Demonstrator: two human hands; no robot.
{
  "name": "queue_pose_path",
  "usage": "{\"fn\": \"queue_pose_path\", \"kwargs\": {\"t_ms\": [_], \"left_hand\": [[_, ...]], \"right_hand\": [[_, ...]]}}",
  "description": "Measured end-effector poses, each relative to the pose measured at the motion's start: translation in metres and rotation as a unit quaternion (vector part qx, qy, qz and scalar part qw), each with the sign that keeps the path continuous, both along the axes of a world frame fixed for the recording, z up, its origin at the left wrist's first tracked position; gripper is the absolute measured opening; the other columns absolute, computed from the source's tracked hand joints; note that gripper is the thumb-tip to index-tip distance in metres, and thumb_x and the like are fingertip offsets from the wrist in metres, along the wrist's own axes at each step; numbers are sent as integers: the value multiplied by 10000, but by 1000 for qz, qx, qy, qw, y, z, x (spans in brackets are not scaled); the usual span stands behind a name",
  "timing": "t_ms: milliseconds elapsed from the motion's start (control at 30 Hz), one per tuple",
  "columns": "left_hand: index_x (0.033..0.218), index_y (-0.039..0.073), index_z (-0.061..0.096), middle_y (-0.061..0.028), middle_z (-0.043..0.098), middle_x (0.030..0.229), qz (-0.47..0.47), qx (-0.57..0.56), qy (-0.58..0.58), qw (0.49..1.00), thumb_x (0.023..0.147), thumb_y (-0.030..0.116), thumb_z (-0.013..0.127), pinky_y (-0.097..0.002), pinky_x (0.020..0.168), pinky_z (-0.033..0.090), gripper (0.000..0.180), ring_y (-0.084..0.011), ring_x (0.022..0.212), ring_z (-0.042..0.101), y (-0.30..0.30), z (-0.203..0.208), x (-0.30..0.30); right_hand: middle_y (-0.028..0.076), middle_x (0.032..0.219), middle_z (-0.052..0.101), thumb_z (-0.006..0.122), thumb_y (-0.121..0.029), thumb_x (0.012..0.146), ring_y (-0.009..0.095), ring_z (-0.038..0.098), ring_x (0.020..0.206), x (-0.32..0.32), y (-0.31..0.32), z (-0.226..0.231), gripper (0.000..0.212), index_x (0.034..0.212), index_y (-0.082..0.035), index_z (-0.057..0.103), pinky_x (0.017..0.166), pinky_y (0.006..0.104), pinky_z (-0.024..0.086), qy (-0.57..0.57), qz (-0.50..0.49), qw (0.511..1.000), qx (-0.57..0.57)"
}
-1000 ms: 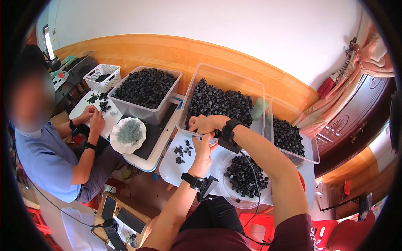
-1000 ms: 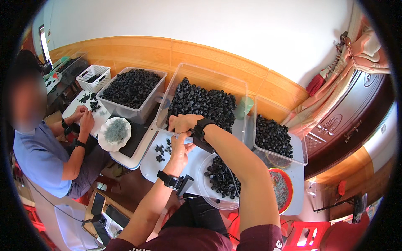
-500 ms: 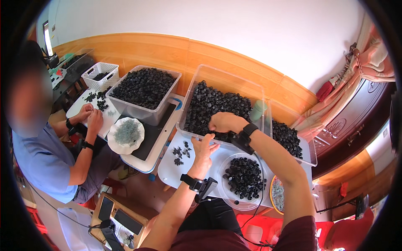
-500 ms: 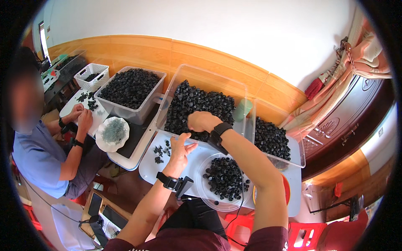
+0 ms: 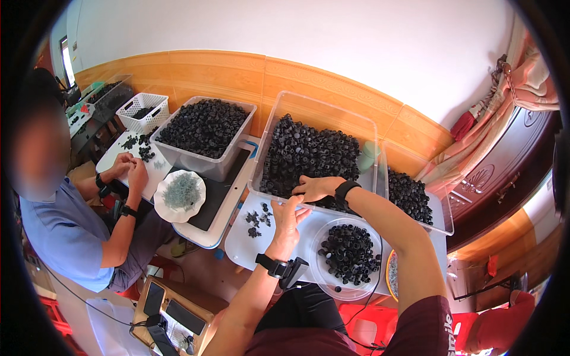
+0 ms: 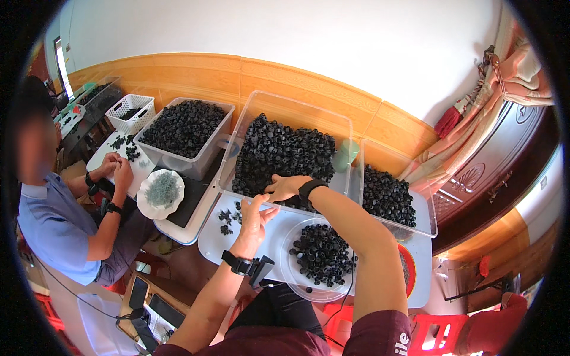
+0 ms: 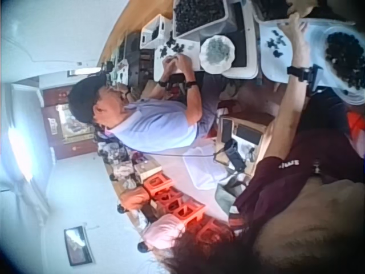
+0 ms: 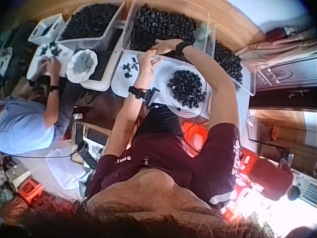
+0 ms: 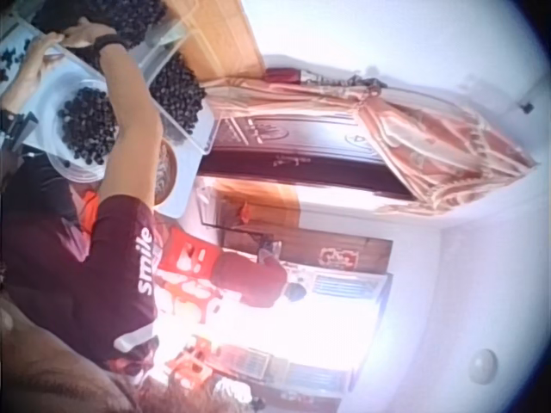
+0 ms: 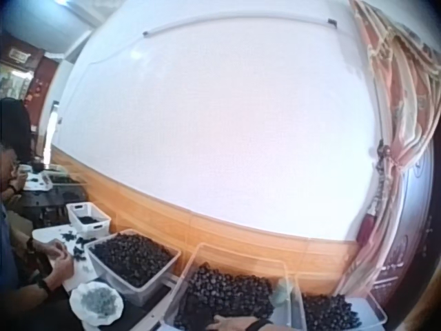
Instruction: Sorting and inspecting small black plastic components at a table.
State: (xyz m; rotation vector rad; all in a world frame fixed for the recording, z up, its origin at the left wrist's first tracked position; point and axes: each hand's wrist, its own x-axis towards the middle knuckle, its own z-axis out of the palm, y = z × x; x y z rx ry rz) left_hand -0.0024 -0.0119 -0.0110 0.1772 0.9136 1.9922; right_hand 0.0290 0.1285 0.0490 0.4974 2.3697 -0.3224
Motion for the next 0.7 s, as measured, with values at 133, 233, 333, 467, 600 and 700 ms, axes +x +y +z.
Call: {"fn": "queue_pose_path", "kwargs": {"t_ms": [133, 233, 333, 467, 600, 700], "left_hand": [[1076, 32, 368, -96, 492, 999, 6, -13, -9, 1000, 728, 211, 674, -349, 730, 531, 496, -228, 788, 582, 0, -3, 2], [1087, 34, 349, -95, 497, 988, 6, -1, -20, 1000, 735, 210, 673, -354, 737, 529, 510, -230, 779, 583, 2, -2, 1], [1081, 34, 329, -99, 495, 994, 24, -9, -27, 999, 738, 214, 672, -364, 742, 528, 518, -231, 773, 584, 1, -5, 0], [1257, -15, 152, -171, 418, 1074, -1, 11, -26, 1000, 713, 176, 664, -371, 779, 509, 771, -283, 879, 552, 1, -3, -3], [1194, -3, 199, -143, 460, 1041, 16, -3, -33, 999, 709, 188, 677, -365, 744, 529, 708, -269, 777, 579, 4, 3, 2], [1104, 3, 268, -122, 487, 1012, 29, -3, -31, 999, 705, 208, 697, -369, 717, 546, 620, -258, 717, 594, 3, 2, 2]], "right_hand": [[141, 1381, 358, 391, -547, 833, 331, 349, 1264, 0, 8, -17, 627, 1329, -164, 419, 1021, 431, 314, 25, -45, 999, 3], [150, 1325, 441, 425, -497, 831, 337, 386, 1238, 0, 11, -26, 606, 1296, -110, 460, 1019, 425, 317, 52, -82, 995, -9], [143, 1314, 459, 461, -476, 800, 329, 405, 1227, -2, 7, -20, 618, 1275, -82, 483, 1020, 410, 317, 83, -99, 990, -53], [130, 1312, 464, 509, -414, 753, 302, 382, 1244, -7, 13, -17, 604, 1267, -97, 498, 1029, 395, 291, 61, -133, 982, -123], [145, 1320, 453, 569, -502, 726, 308, 407, 1218, -8, 27, -30, 633, 1229, -118, 543, 999, 400, 316, 76, -145, 982, -98], [120, 1280, 498, 589, -444, 720, 281, 437, 1183, -9, 27, -28, 579, 1203, -125, 569, 971, 378, 339, 81, -199, 962, -168]]}}
